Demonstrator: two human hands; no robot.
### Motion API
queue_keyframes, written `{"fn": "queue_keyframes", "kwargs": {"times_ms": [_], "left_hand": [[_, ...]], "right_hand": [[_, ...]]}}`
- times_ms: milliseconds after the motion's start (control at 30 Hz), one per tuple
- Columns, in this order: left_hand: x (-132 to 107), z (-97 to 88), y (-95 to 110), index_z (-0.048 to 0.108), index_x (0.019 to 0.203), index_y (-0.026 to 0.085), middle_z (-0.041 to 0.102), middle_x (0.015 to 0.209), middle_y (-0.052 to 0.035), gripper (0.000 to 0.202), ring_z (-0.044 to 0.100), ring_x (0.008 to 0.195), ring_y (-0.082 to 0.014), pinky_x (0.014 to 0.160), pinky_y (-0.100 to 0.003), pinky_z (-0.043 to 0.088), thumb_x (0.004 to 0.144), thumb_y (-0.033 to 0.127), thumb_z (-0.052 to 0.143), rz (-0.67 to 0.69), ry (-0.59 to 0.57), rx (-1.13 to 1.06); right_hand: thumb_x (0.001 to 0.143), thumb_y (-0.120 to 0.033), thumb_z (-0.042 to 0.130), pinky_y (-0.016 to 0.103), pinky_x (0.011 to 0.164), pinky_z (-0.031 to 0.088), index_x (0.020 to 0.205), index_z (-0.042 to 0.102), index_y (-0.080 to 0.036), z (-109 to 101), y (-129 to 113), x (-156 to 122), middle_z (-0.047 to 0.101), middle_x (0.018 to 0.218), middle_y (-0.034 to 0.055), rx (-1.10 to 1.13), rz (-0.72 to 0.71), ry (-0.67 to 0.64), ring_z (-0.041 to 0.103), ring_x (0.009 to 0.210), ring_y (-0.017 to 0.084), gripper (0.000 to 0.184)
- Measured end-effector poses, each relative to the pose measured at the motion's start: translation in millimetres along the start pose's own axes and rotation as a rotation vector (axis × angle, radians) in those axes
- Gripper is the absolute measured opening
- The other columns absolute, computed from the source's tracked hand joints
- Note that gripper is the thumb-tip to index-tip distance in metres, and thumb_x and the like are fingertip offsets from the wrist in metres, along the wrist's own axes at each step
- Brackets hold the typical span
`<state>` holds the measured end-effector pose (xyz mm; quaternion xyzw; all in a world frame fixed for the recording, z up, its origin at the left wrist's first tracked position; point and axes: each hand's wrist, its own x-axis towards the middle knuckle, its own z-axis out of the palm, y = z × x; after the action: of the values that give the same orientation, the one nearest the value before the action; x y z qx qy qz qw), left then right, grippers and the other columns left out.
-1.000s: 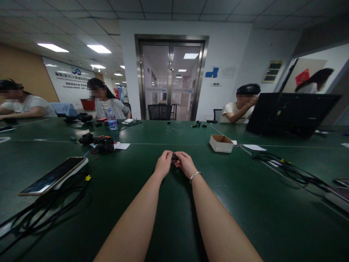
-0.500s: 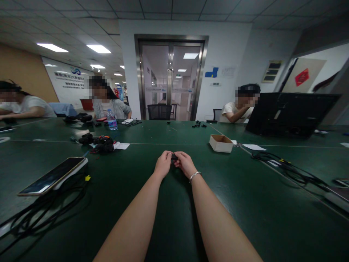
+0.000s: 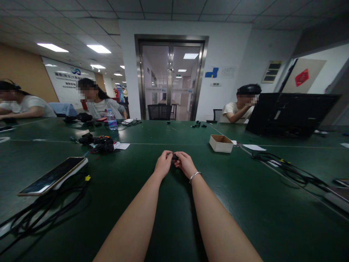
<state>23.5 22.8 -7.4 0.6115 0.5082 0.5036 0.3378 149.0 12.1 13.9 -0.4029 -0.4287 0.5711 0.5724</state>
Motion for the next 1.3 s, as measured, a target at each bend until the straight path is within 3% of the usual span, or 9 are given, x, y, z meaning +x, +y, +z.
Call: {"fn": "queue_keyframes", "kwargs": {"times_ms": [167, 400, 633, 833, 1067, 1300], "left_hand": [[-2.3, -1.9, 5.4, 0.059, 0.103, 0.023, 0.063, 0.081, -0.0011, 0.023, 0.057, 0.073, -0.0145, 0.064, -0.025, 0.042, 0.087, 0.029, 0.044, -0.021, 0.003, 0.044], [-6.9, -3.6, 11.8, 0.061, 0.096, 0.023, 0.057, 0.068, 0.0005, 0.030, 0.053, 0.065, -0.0148, 0.063, -0.026, 0.039, 0.092, 0.038, 0.036, 0.031, 0.026, 0.115], [-5.3, -3.3, 10.1, 0.061, 0.100, 0.022, 0.062, 0.082, -0.0018, 0.022, 0.056, 0.071, -0.0141, 0.062, -0.024, 0.041, 0.088, 0.032, 0.044, -0.009, 0.023, 0.056], [-5.2, -3.5, 7.6, 0.062, 0.098, 0.023, 0.058, 0.068, 0.0002, 0.030, 0.054, 0.063, -0.0141, 0.058, -0.024, 0.040, 0.092, 0.038, 0.036, 0.003, 0.005, 0.084], [-7.0, -3.7, 10.7, 0.061, 0.099, 0.024, 0.063, 0.078, -0.0010, 0.025, 0.057, 0.070, -0.0151, 0.060, -0.025, 0.040, 0.090, 0.037, 0.041, 0.010, -0.005, 0.099], [-8.1, -4.3, 14.3, 0.061, 0.094, 0.023, 0.060, 0.071, -0.0001, 0.031, 0.054, 0.066, -0.0150, 0.061, -0.025, 0.038, 0.092, 0.043, 0.037, 0.042, 0.015, 0.147]], "right_hand": [[0.077, -0.021, 0.063, 0.016, 0.036, 0.042, 0.080, 0.062, -0.015, 0.2, 0.6, 1.3, 0.056, 0.050, -0.0028, -0.001, 0.005, 0.003, 0.051, 0.038, 0.008, 0.007], [0.078, -0.020, 0.062, 0.016, 0.037, 0.043, 0.081, 0.062, -0.015, 1.1, -1.1, -1.0, 0.058, 0.052, -0.0019, 0.005, 0.001, -0.011, 0.052, 0.038, 0.008, 0.006], [0.078, -0.019, 0.062, 0.016, 0.037, 0.045, 0.080, 0.062, -0.015, 1.7, -3.3, -2.9, 0.058, 0.053, -0.0019, 0.023, 0.010, 0.006, 0.053, 0.040, 0.008, 0.005], [0.076, -0.019, 0.065, 0.016, 0.037, 0.044, 0.078, 0.062, -0.015, 2.3, -4.0, -3.1, 0.057, 0.051, -0.0025, 0.027, 0.011, 0.001, 0.053, 0.040, 0.008, 0.006], [0.077, -0.017, 0.062, 0.016, 0.036, 0.044, 0.080, 0.062, -0.015, 1.9, -3.7, -2.4, 0.058, 0.052, -0.0018, 0.019, 0.021, 0.008, 0.053, 0.039, 0.008, 0.004], [0.075, -0.014, 0.058, 0.017, 0.037, 0.046, 0.079, 0.063, -0.015, 1.3, -3.8, -2.8, 0.059, 0.053, -0.0016, 0.015, 0.014, -0.003, 0.054, 0.040, 0.008, 0.006]]}}
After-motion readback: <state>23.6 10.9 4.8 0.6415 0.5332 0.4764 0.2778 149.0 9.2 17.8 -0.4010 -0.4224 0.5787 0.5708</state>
